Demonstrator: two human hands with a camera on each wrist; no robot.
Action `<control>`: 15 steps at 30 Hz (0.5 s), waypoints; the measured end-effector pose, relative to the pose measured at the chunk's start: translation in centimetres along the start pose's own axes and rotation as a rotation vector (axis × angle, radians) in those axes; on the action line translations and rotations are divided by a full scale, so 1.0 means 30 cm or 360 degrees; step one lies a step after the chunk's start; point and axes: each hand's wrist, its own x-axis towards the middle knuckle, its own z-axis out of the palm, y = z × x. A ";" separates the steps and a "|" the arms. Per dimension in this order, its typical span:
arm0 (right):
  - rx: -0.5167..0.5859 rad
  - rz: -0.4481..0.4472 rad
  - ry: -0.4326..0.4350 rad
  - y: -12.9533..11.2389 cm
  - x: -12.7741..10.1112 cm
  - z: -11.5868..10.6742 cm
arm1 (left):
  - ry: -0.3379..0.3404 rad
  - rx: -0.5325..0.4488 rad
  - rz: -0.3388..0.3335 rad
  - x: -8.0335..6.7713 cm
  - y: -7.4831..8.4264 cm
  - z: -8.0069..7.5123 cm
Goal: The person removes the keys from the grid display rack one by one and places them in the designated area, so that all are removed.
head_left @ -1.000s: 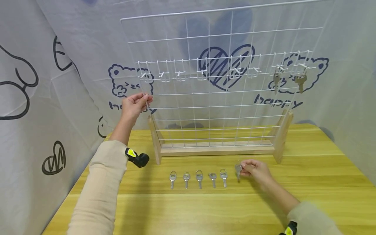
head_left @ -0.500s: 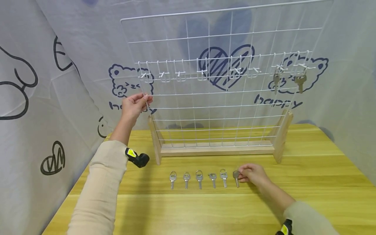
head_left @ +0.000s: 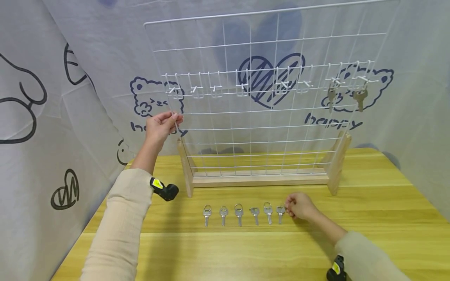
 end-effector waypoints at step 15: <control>-0.0397 -0.0412 0.0142 0.025 0.000 -0.003 | 0.0013 0.0036 -0.0020 -0.004 0.003 0.001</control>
